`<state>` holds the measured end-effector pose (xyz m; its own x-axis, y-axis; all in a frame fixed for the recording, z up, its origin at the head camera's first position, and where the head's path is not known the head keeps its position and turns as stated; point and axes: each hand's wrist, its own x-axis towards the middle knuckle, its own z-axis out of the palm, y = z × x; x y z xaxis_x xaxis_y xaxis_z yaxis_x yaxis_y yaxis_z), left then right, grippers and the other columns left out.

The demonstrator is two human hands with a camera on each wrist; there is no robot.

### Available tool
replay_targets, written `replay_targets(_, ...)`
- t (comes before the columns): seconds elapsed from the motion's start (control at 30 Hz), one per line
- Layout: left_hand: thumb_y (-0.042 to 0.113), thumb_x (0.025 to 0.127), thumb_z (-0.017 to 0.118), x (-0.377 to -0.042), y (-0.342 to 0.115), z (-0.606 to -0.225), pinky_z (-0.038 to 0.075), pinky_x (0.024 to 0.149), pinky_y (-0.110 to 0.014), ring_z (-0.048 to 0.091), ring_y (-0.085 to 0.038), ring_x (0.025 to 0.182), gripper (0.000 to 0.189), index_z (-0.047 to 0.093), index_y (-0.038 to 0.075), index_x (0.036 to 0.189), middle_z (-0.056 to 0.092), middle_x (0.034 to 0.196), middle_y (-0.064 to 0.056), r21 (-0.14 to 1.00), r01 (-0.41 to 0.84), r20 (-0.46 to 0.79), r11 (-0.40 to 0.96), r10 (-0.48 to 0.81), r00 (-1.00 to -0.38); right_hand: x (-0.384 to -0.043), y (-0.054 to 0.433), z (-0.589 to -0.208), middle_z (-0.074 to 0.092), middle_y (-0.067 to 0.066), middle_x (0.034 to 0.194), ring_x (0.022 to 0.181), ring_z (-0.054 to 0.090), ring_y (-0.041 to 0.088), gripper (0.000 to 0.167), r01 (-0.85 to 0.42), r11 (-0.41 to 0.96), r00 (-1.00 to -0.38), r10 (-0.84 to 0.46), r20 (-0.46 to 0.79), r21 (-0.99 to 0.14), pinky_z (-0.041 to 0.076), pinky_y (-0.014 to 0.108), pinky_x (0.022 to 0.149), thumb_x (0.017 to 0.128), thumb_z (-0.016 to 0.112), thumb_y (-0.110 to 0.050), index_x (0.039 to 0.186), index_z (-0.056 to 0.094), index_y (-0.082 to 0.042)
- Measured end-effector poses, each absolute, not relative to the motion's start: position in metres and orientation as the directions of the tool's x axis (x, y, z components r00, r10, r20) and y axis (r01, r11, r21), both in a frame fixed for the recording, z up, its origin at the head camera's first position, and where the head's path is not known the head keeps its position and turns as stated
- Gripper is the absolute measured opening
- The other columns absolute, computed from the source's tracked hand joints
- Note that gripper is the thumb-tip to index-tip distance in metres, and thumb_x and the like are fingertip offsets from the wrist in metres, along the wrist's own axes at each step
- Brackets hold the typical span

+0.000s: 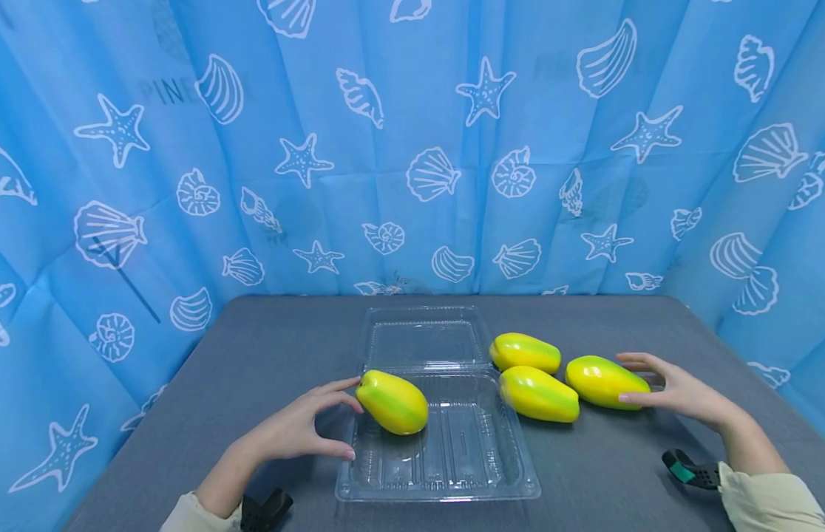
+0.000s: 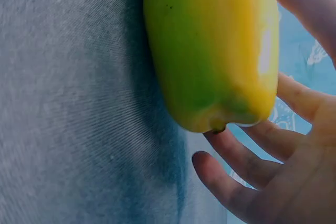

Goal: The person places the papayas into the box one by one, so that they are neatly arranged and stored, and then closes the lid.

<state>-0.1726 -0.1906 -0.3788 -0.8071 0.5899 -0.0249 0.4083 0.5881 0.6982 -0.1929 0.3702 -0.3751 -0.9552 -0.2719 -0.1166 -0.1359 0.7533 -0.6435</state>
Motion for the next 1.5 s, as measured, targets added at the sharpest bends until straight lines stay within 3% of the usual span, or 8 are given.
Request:
replay_targets(0.6,0.036,0.076,0.075,-0.172,-0.19,-0.377,0.027,0.102,-0.069,0.028,-0.041,0.138,0.045,0.06,0.019,0.114,0.03,0.153,-0.009,0.699,0.404,-0.03,0.59,0.588,-0.808,-0.195,0.373,-0.382,0.036,0.034,0.136,0.116,0.042,0.049,0.065,-0.134,0.742,-0.944,-0.296,-0.142,-0.657,0.048,0.046,0.077,0.091,0.058,-0.027,0.141,0.027,0.002)
replay_targets(0.83,0.036,0.076,0.075,-0.172,-0.19,-0.377,0.027,0.102,-0.069,0.027,-0.041,0.138,0.045,0.06,0.018,0.115,0.03,0.153,-0.009,0.701,0.409,-0.025,0.585,0.592,-0.805,-0.195,0.373,-0.382,0.044,0.029,0.132,0.104,0.05,0.022,0.062,-0.152,0.768,-0.958,-0.271,-0.099,-0.623,0.045,0.034,0.073,0.09,0.06,-0.029,0.139,0.033,-0.001)
replay_targets(0.97,0.036,0.076,0.075,-0.172,-0.19,-0.377,0.026,0.102,-0.069,0.027,-0.041,0.138,0.045,0.059,0.018,0.115,0.03,0.153,-0.009,0.699,0.41,-0.025,0.587,0.592,-0.806,-0.194,0.374,-0.381,0.045,0.028,0.132,0.101,0.05,0.012,0.062,-0.16,0.779,-0.964,-0.255,-0.073,-0.606,0.045,0.033,0.072,0.09,0.061,-0.03,0.139,0.034,-0.002)
replay_targets(1.2,0.036,0.076,0.076,-0.172,-0.19,-0.377,0.027,0.102,-0.069,0.027,-0.041,0.138,0.046,0.06,0.018,0.115,0.03,0.153,-0.009,0.699,0.411,-0.023,0.585,0.593,-0.805,-0.191,0.371,-0.372,0.045,0.028,0.132,0.096,0.05,0.009,0.067,-0.135,0.794,-0.977,-0.205,-0.052,-0.592,0.044,0.032,0.071,0.089,0.062,-0.034,0.14,0.032,-0.002)
replay_targets(1.5,0.036,0.076,0.076,-0.172,-0.19,-0.377,0.027,0.102,-0.069,0.028,-0.041,0.138,0.046,0.059,0.018,0.115,0.03,0.153,-0.009,0.701,0.414,-0.019,0.581,0.596,-0.803,-0.189,0.365,-0.361,0.047,0.026,0.129,0.084,0.044,-0.009,0.065,-0.158,0.788,-0.983,-0.182,0.02,-0.595,0.043,0.023,0.066,0.09,0.062,-0.029,0.141,0.032,-0.002)
